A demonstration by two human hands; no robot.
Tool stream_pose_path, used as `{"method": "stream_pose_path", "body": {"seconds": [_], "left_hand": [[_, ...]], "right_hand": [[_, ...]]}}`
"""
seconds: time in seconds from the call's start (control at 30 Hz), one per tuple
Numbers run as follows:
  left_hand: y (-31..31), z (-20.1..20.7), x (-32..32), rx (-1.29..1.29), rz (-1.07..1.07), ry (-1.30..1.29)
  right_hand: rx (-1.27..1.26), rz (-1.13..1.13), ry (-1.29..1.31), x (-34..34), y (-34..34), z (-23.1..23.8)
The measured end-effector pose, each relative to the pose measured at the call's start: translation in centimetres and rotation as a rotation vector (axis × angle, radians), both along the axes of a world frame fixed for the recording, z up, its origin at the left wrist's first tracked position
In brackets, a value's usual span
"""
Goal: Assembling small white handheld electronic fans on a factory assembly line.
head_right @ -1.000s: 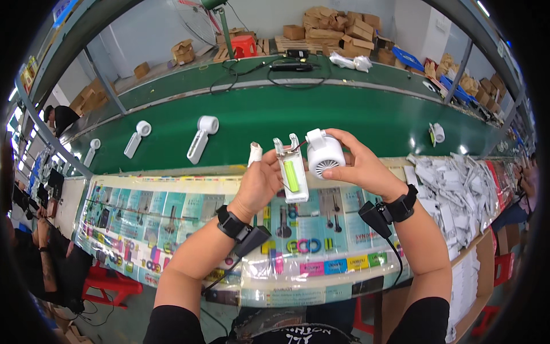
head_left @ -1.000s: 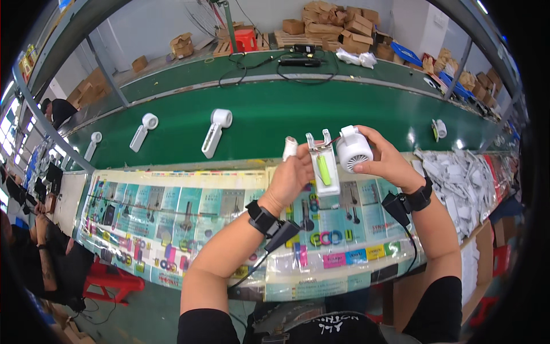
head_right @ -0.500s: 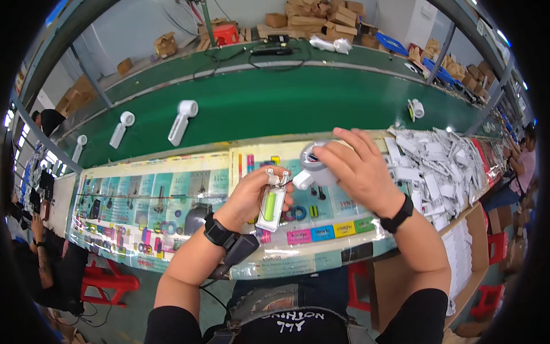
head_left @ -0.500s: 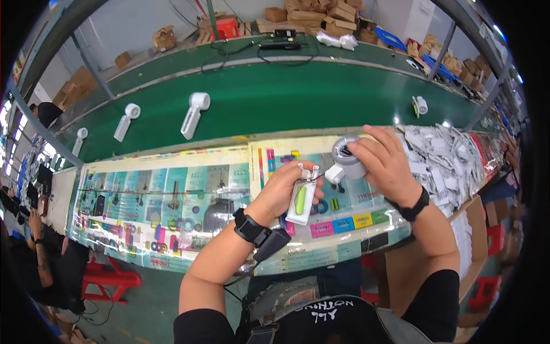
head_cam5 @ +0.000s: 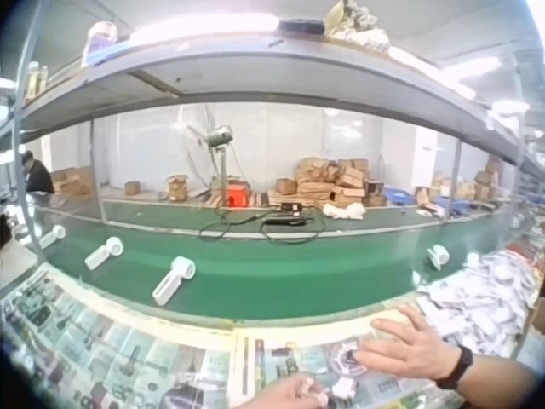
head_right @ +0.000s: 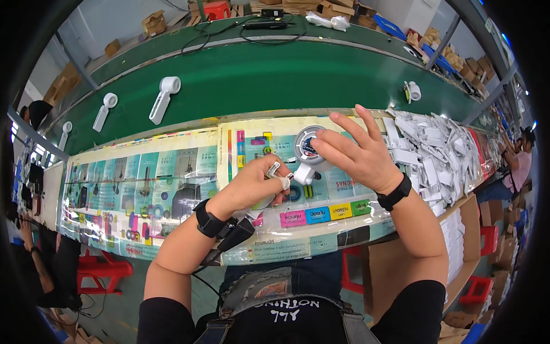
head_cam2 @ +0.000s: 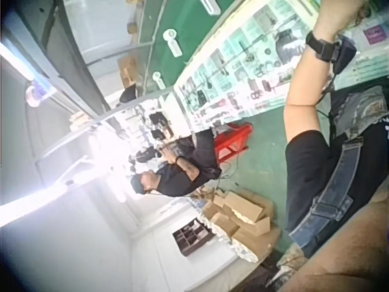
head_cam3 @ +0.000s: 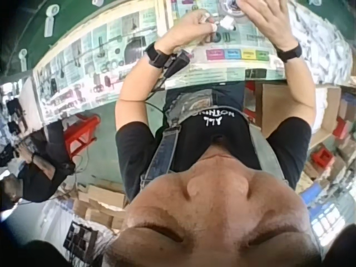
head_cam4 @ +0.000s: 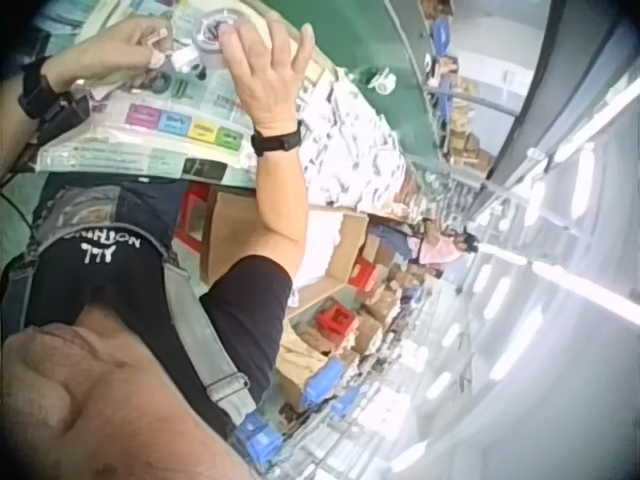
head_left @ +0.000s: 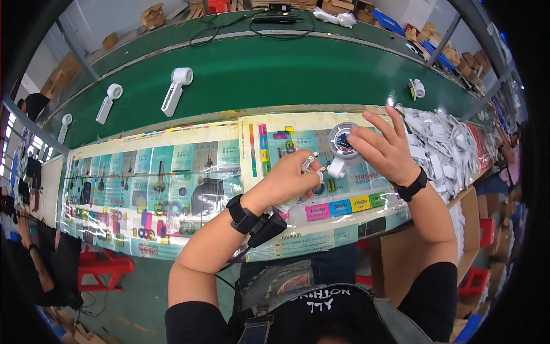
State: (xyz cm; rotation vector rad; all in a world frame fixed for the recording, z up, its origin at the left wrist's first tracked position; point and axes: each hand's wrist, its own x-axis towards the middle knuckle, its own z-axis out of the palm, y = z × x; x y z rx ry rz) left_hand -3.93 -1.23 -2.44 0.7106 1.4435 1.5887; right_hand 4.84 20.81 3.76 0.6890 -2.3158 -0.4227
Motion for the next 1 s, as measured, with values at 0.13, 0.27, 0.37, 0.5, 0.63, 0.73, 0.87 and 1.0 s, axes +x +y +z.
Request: {"method": "stream_pose_path", "body": {"seconds": [0.13, 0.27, 0.37, 0.5, 0.63, 0.73, 0.87, 1.0], "left_hand": [[0.1, -0.2, 0.1, -0.072, -0.004, 0.118], [0.0, -0.3, 0.5, -0.138, 0.043, 0.580], [0.6, 0.2, 1.4, -0.209, 0.016, 0.829], [0.8, 0.2, 2.4, -0.244, 0.029, 1.055], [-0.1, 1.5, 3.4, -0.280, 0.019, 1.043], [0.3, 1.5, 3.5, -0.293, -0.116, 0.894], [0.5, 1.9, 3.7, -0.234, -0.148, 0.770], [0.8, 0.4, 4.3, -0.106, -0.178, 0.404]], "right_hand": [[-0.015, 0.019, -0.088, 0.4, -0.7, 1.3], [-0.438, 0.062, -0.651, 1.3, -1.5, 3.4], [-0.695, 0.094, -0.891, 2.0, -1.4, 3.3], [-0.618, -0.002, -0.897, 1.9, -1.4, 2.3], [-0.641, 0.130, -0.833, 2.3, -1.3, 0.1], [-0.744, 0.166, -0.834, 3.0, -0.6, -1.5], [-0.749, 0.151, -0.707, 4.5, -0.6, -2.5], [-0.980, 0.264, -0.827, 4.2, 0.9, -2.7]]}}
